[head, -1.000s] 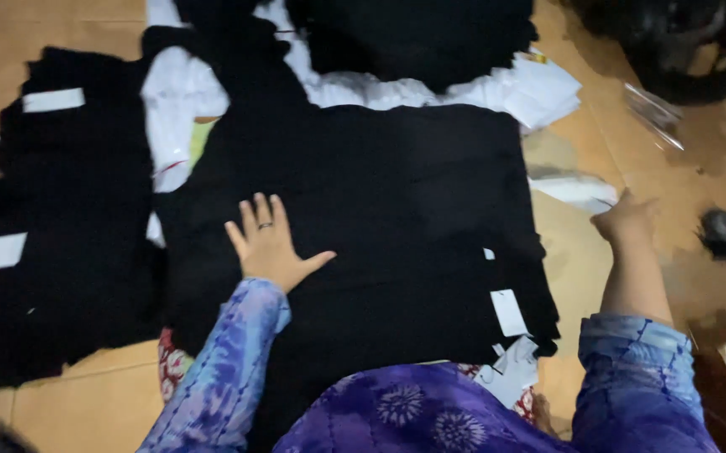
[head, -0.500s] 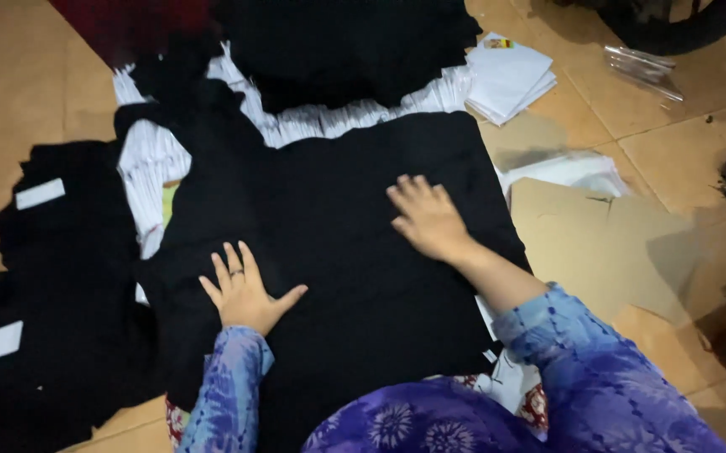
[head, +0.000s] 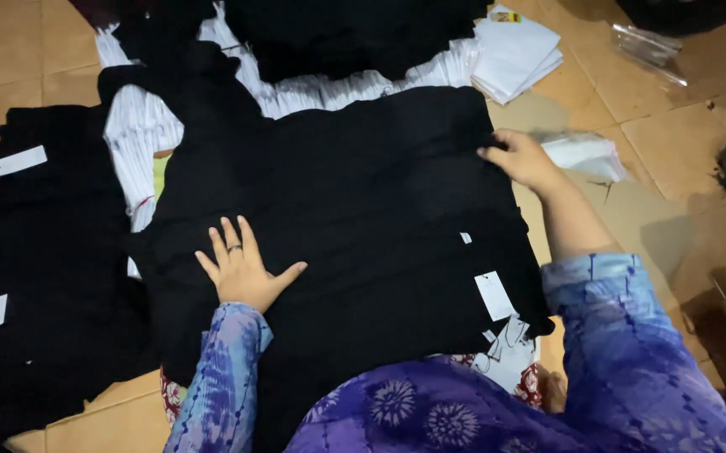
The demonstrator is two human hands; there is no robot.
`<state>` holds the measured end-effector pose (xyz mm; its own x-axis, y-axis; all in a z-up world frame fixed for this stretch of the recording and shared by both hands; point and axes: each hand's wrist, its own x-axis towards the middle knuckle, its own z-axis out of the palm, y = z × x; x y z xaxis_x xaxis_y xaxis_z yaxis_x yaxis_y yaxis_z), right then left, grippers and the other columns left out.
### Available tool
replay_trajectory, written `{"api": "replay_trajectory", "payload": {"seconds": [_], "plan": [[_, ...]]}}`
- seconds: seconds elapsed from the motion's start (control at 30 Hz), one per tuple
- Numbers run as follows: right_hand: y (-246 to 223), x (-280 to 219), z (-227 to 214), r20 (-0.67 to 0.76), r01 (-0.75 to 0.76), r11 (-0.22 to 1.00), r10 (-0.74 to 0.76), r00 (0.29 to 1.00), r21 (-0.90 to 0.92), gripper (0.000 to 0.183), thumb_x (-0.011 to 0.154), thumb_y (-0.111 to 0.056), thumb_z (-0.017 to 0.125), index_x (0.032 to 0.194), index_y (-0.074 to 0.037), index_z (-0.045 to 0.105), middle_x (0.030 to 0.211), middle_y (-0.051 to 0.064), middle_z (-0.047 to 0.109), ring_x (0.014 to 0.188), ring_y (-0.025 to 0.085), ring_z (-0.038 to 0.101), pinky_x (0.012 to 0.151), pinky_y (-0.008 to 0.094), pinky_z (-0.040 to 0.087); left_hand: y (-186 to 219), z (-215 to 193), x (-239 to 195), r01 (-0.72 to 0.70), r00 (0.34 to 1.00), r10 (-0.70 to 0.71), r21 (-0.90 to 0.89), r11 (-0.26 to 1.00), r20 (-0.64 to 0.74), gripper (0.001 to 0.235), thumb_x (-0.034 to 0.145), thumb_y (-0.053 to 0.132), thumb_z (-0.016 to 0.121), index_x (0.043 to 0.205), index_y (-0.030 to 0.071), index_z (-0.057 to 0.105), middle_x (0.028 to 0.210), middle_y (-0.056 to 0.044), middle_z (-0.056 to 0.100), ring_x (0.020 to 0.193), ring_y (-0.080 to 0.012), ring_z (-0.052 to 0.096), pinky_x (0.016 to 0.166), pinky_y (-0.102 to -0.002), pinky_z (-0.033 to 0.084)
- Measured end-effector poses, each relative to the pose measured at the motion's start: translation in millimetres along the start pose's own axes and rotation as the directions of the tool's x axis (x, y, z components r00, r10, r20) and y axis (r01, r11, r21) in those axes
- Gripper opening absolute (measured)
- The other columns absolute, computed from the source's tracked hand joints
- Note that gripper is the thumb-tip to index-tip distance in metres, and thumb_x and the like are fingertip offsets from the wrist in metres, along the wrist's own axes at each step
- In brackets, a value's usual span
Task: The person folds a black garment on the floor, smoothing it out and aligning the edges. They then place a white tag on the folded item and move it to a stack of similar folded garments. This process is repeated for multiple items.
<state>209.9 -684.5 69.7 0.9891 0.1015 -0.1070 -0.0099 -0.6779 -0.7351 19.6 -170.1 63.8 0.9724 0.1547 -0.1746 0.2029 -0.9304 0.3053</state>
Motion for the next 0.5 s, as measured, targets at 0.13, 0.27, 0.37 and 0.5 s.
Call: {"api": "replay_trajectory", "payload": {"seconds": [0.13, 0.27, 0.37, 0.5], "plan": [[-24.4, -38.6, 28.4, -0.048, -0.141, 0.934, 0.166, 0.985, 0.328, 0.053, 0.097, -0.042, 0.070, 0.135, -0.004, 0.063, 0.124, 0.035, 0.063, 0.118, 0.050, 0.062, 0.093, 0.061, 0.051, -2.1, 3.8, 3.7, 0.011, 1.000, -0.011, 0.017, 1.000, 0.001, 0.128, 0.074, 0.079, 0.064, 0.165, 0.012, 0.003, 0.171, -0.019, -0.001, 0.157, -0.0390, -0.006, 0.120, -0.063, -0.013], [12.7, -42.0, 35.1, -0.043, -0.124, 0.920, 0.151, 0.988, 0.372, 0.044, 0.092, -0.029, 0.079, 0.127, -0.006, 0.066, 0.107, 0.020, 0.068, 0.100, 0.033, 0.067, 0.081, 0.050, 0.056, 1.6, 0.0, 2.7, 0.021, 0.999, -0.022, 0.015, 1.000, 0.037, 0.129, 0.074, 0.081, 0.063, 0.165, 0.014, 0.001, 0.171, -0.017, -0.003, 0.157, -0.0379, -0.008, 0.120, -0.064, -0.013], [20.7, -43.3, 37.3, -0.087, -0.127, 0.933, 0.165, 0.982, 0.337, 0.034, 0.095, -0.026, 0.076, 0.125, -0.011, 0.069, 0.096, 0.015, 0.071, 0.087, 0.024, 0.070, 0.070, 0.040, 0.059, 4.1, -3.2, 0.5, 0.021, 0.998, -0.021, 0.008, 1.000, 0.055, 0.128, 0.075, 0.079, 0.064, 0.166, 0.015, 0.000, 0.171, -0.018, -0.003, 0.157, -0.0381, -0.009, 0.119, -0.064, -0.014], [-22.7, -55.5, 21.8, -0.151, -0.076, 0.978, 0.106, 0.983, 0.192, 0.035, 0.097, -0.025, 0.075, 0.131, -0.018, 0.070, 0.098, 0.016, 0.072, 0.087, 0.024, 0.071, 0.069, 0.038, 0.058, 2.5, 0.6, 3.0, 0.002, 0.999, -0.002, 0.005, 1.000, 0.034, 0.127, 0.076, 0.080, 0.062, 0.166, 0.014, 0.002, 0.171, -0.019, 0.001, 0.157, -0.0397, -0.006, 0.119, -0.064, -0.013]]}}
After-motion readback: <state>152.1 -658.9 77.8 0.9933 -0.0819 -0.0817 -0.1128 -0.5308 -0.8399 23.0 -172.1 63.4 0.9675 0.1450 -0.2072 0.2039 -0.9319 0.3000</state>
